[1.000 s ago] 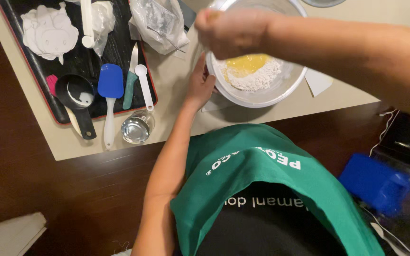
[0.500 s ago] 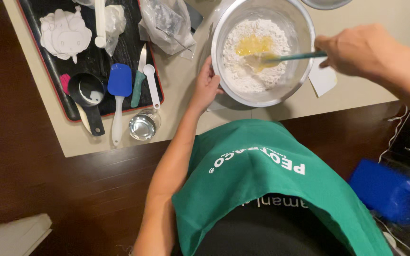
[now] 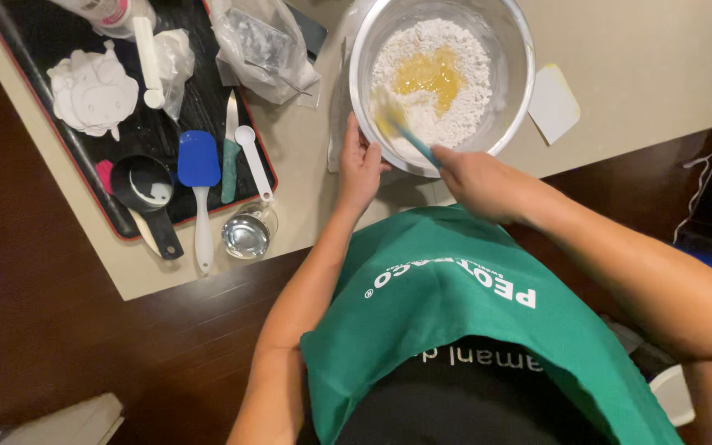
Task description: The person mixes ingredients in a bowl with a spatula, then opens a packet and pours its contents into the mixture before continuing to stir the batter.
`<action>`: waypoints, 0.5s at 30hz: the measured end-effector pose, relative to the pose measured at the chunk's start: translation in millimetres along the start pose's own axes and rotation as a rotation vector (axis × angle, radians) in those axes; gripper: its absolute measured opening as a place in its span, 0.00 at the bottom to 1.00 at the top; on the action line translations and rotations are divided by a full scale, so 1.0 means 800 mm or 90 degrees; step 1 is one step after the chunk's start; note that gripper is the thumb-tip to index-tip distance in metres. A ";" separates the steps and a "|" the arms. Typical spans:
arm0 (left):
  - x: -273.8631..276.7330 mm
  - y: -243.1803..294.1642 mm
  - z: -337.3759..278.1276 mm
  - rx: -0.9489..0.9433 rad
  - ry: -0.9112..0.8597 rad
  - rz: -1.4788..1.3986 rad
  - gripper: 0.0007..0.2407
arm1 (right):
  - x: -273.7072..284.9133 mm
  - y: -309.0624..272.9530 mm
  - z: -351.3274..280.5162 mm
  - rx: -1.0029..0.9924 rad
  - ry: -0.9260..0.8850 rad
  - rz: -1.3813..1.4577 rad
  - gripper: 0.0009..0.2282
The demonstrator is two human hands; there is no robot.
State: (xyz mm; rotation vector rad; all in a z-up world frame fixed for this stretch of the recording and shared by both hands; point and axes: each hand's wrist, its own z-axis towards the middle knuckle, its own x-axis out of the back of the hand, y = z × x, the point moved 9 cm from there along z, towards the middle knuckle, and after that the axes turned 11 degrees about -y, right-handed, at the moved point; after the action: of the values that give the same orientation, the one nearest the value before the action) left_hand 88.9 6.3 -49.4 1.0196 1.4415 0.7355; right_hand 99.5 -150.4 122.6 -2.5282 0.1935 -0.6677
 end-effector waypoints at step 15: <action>-0.008 0.007 -0.002 -0.019 0.029 0.003 0.28 | -0.005 -0.011 -0.029 0.048 0.027 -0.052 0.20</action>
State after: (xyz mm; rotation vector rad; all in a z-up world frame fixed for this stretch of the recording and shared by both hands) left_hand 88.1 3.2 -41.5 0.9887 1.4630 0.7861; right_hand 85.0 -151.9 142.7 -2.4621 0.0780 -0.7478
